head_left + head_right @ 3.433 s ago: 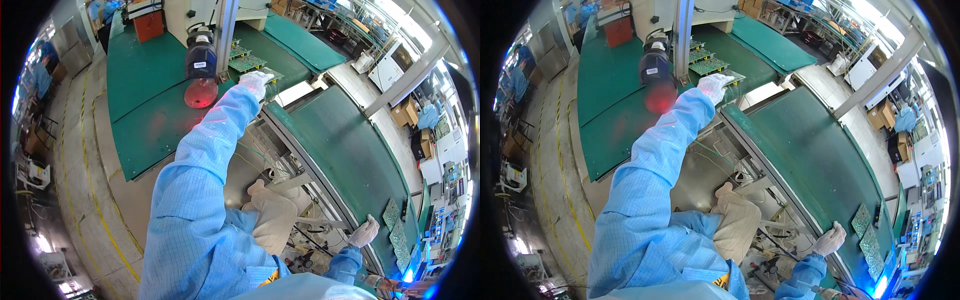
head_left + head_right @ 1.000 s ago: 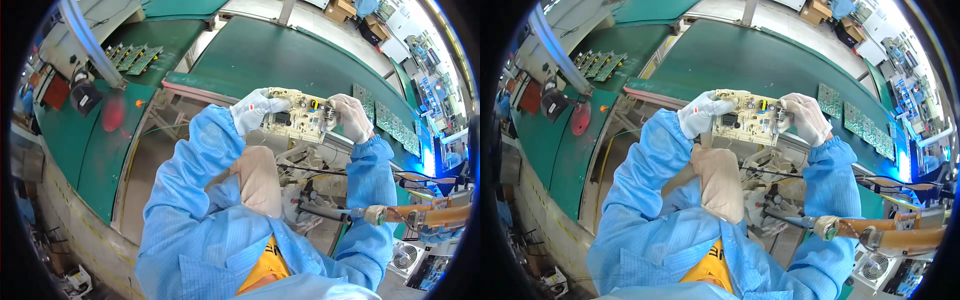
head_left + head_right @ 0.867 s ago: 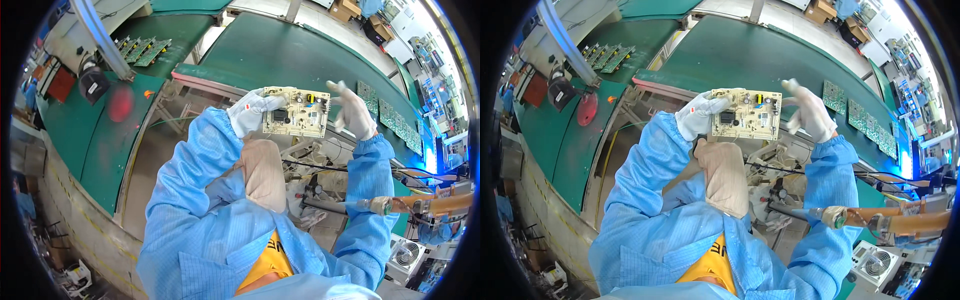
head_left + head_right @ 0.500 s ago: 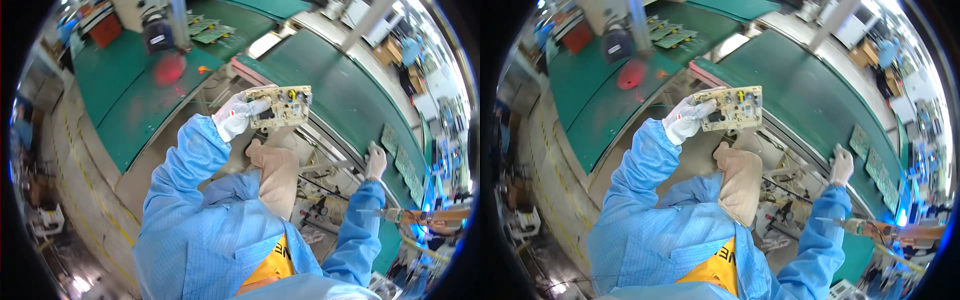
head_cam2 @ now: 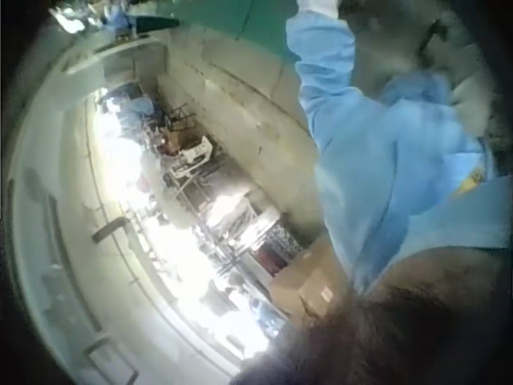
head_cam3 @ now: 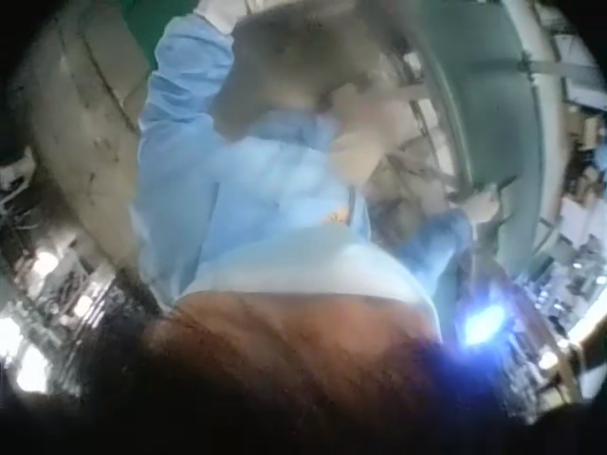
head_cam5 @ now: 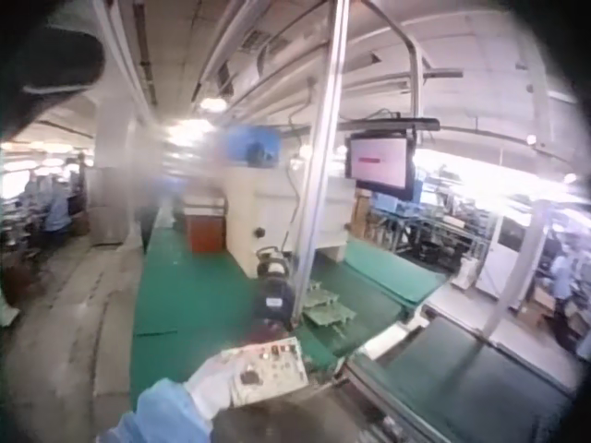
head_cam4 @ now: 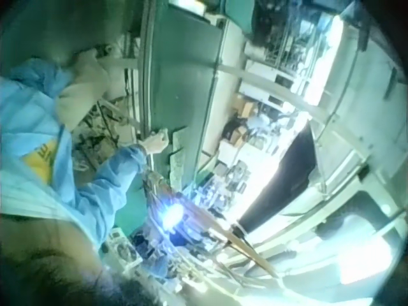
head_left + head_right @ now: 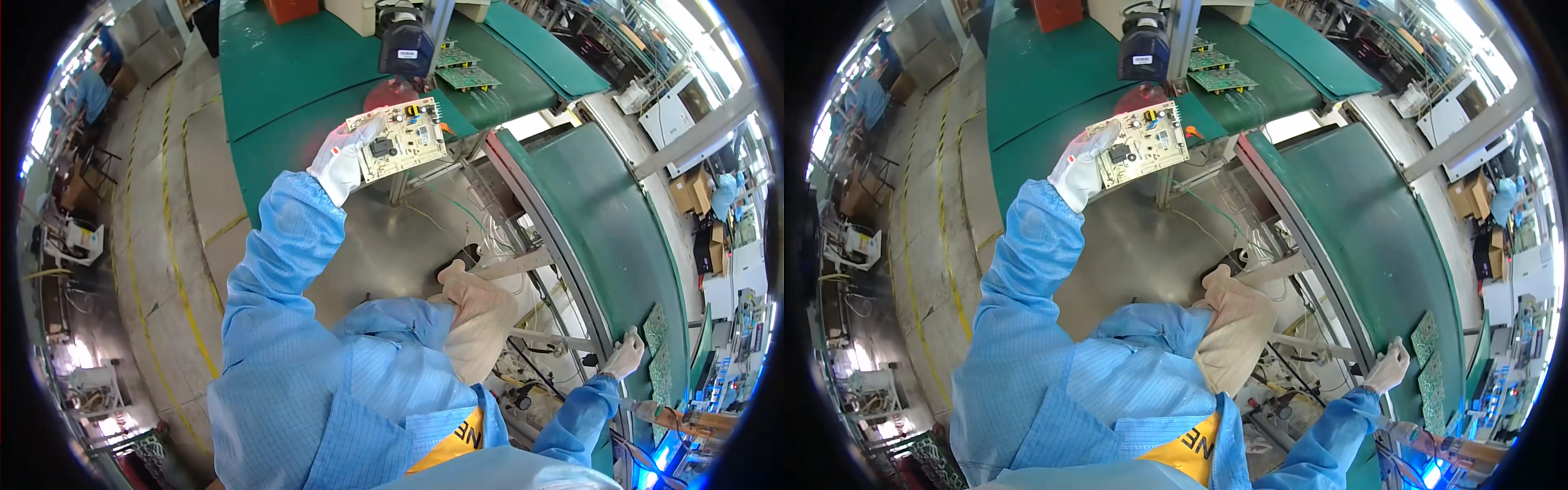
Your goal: Manually assemble and secure components on circuit boards using an electric screwdriver at an assembly line.
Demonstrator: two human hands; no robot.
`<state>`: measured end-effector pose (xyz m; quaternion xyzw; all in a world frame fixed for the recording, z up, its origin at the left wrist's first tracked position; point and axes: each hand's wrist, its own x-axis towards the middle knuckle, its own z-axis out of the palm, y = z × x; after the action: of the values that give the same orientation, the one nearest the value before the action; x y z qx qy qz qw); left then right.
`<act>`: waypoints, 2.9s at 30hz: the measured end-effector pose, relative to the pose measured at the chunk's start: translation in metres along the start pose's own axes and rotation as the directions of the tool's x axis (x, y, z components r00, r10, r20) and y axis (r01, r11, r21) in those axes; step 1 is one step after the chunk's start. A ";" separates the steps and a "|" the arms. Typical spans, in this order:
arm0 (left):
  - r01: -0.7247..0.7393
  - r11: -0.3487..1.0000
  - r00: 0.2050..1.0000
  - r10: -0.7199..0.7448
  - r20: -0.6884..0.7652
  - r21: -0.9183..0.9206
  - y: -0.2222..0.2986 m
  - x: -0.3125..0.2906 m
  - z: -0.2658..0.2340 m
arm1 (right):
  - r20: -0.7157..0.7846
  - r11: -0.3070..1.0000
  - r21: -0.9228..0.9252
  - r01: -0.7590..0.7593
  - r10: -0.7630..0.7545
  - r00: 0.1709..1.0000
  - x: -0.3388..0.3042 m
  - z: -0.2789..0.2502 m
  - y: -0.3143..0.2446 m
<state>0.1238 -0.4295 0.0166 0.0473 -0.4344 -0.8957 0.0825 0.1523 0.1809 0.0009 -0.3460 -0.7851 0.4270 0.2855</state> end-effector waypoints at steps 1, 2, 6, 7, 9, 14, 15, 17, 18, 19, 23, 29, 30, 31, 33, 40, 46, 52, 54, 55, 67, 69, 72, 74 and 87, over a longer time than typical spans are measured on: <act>-0.032 0.999 0.999 0.032 -0.005 0.022 0.005 -0.003 -0.002 | 0.006 1.000 0.001 0.001 -0.001 1.000 0.001 0.000 0.001; -0.063 0.997 0.998 0.064 -0.009 0.044 0.008 -0.006 -0.004 | 0.001 1.000 0.000 0.018 -0.018 1.000 0.002 0.000 0.003; -0.074 0.996 0.996 0.076 -0.048 0.045 0.017 -0.008 -0.014 | -0.016 0.999 -0.022 0.037 -0.037 0.999 0.000 0.002 0.000; -0.069 0.997 0.996 0.070 -0.055 0.028 0.018 -0.009 -0.014 | -0.013 0.999 -0.018 0.040 -0.040 0.999 0.001 0.001 0.002; -0.068 0.998 0.996 0.068 -0.057 0.009 0.020 -0.009 -0.016 | -0.006 1.000 -0.004 0.025 -0.025 1.000 0.005 0.000 0.007; -0.042 0.999 0.997 0.040 -0.072 -0.018 0.019 -0.006 -0.023 | -0.017 0.999 0.022 0.025 -0.025 1.000 -0.003 0.002 0.000; -0.063 0.998 0.996 0.061 -0.062 -0.028 0.018 -0.006 -0.023 | -0.012 0.999 0.022 0.024 -0.024 1.000 -0.004 0.002 -0.003; -0.049 0.998 0.996 0.047 -0.072 -0.025 0.020 -0.008 -0.020 | -0.025 0.998 0.050 0.024 -0.023 0.999 -0.002 0.001 0.001; -0.014 0.999 0.997 0.011 -0.078 -0.048 0.020 -0.008 -0.021 | -0.024 1.000 0.020 0.024 -0.024 0.999 -0.003 0.001 0.001; -0.012 0.998 0.998 0.008 -0.067 -0.060 0.020 -0.008 -0.019 | -0.023 1.000 -0.010 0.024 -0.024 0.999 -0.004 0.000 0.000; 0.097 0.979 0.992 -0.081 0.096 -0.177 0.007 0.000 -0.008 | -0.030 0.997 -0.049 0.063 -0.065 0.997 -0.002 -0.002 0.003; 0.303 0.929 0.903 -0.209 0.374 -0.214 -0.033 0.038 0.048 | -0.064 0.992 -0.089 0.091 -0.097 0.993 -0.007 0.000 0.000; 0.267 0.942 0.924 -0.191 0.331 -0.202 -0.050 0.056 0.049 | -0.064 0.992 -0.087 0.093 -0.099 0.993 -0.007 0.002 -0.002; 0.263 0.940 0.916 -0.172 0.363 -0.218 -0.063 0.076 0.053 | -0.054 0.990 -0.100 0.102 -0.107 0.993 -0.008 0.002 -0.004; 0.259 0.926 0.905 -0.134 0.404 -0.274 -0.063 0.096 0.089 | -0.051 0.988 -0.120 0.100 -0.107 0.993 -0.004 0.001 0.003; -0.233 0.906 0.971 0.194 0.141 0.355 -0.087 0.169 0.150 | -0.159 0.968 -0.246 0.059 -0.101 0.982 -0.019 0.010 -0.017; -0.460 -0.163 0.809 0.327 0.487 0.873 -0.112 0.234 0.103 | -0.191 0.937 -0.336 0.097 -0.169 0.967 -0.014 0.011 -0.006; -0.341 -0.618 0.846 0.127 0.518 0.708 -0.095 0.224 0.084 | -0.205 0.938 -0.323 0.122 -0.195 0.959 -0.006 0.012 0.009; -0.308 -0.606 0.887 0.097 0.452 0.733 -0.088 0.213 0.107 | -0.198 0.950 -0.304 0.074 -0.139 0.970 -0.015 0.012 -0.005; -0.307 -0.637 0.896 0.057 0.441 0.707 -0.089 0.214 0.111 | -0.195 0.950 -0.304 0.071 -0.135 0.971 -0.015 0.012 -0.007; -0.118 -0.601 0.944 0.179 0.277 0.791 -0.106 0.252 0.090 | -0.153 0.953 -0.266 0.142 -0.187 0.970 -0.011 0.012 0.000; -0.158 -0.580 0.938 0.166 0.306 0.799 -0.114 0.252 0.096 | -0.139 0.958 -0.281 0.058 -0.101 0.985 -0.015 0.003 -0.007; -0.182 -0.495 0.948 0.140 0.285 0.850 -0.103 0.231 0.128 | -0.072 0.983 -0.173 -0.067 0.055 0.996 -0.003 -0.015 -0.008; -0.220 -0.322 0.942 0.177 0.286 0.921 -0.084 0.211 0.136 | -0.094 0.901 -0.403 0.160 -0.214 0.972 0.018 -0.019 0.006; -0.801 -0.080 0.562 0.243 0.791 0.594 -0.157 0.120 0.218 | 0.177 0.487 -0.767 0.418 -0.465 0.867 0.101 -0.046 0.029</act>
<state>-0.0447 -0.1885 0.0267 -0.3013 -0.8627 -0.2837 0.2908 0.1351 0.2934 0.0133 -0.2333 -0.9442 -0.0572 0.2256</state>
